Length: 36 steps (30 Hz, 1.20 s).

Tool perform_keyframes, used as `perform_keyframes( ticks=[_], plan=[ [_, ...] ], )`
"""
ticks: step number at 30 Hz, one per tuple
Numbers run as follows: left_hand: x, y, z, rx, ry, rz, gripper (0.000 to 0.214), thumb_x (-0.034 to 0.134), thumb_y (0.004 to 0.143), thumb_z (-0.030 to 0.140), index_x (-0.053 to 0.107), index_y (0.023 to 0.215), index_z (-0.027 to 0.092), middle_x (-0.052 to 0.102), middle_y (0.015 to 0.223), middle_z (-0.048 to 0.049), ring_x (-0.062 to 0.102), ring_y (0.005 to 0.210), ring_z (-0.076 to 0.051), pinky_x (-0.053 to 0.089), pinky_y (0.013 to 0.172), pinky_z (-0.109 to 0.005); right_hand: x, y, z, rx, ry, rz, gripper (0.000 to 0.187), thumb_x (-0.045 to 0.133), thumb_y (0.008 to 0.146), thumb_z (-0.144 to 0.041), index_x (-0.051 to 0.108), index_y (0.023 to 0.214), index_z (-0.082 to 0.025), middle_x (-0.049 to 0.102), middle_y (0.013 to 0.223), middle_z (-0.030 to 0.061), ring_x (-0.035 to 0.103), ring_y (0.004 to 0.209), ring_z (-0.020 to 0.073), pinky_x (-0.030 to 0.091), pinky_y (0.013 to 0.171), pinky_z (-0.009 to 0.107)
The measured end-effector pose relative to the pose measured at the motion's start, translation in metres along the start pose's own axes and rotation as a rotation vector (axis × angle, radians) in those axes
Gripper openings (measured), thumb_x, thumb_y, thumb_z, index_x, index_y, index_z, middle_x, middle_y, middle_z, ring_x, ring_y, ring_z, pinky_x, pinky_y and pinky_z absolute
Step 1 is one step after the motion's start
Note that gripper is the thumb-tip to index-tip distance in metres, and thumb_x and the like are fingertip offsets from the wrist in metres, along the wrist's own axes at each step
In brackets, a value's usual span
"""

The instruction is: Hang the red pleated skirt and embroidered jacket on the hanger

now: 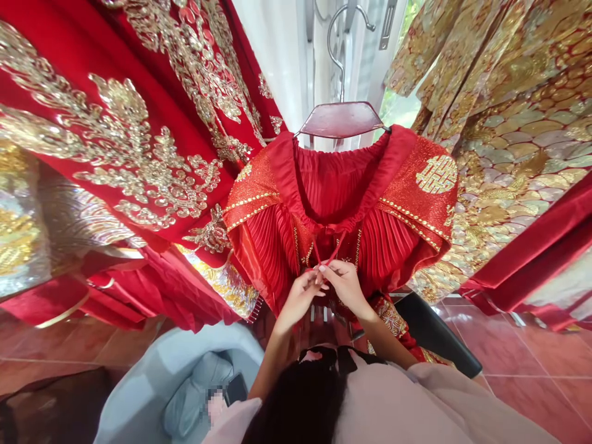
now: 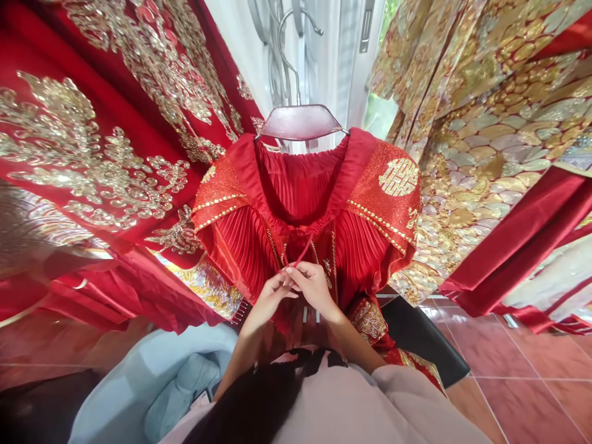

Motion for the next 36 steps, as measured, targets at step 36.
perform_keyframes(
  ticks=[36],
  plan=[
    [-0.022,0.024,0.034,0.223,-0.692,0.378,0.042,0.086,0.057,0.025,0.050,0.078,0.019,0.048,0.060,0.0096,0.048,0.051,-0.002,0.042,0.055,-0.014,0.002,-0.006,0.005,-0.030,-0.131,-0.007,0.037,0.056,0.084,-0.049,0.067,0.074,-0.015,0.058,0.056,0.0012,0.052,0.053,0.0100,0.042,0.055,0.022]
  ],
)
Point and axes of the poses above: each hand's wrist, its own y-axis towards the middle knuckle, its own x-axis out of the palm, z = x × y, the point moved 8 cm from there along y, towards the middle knuckle
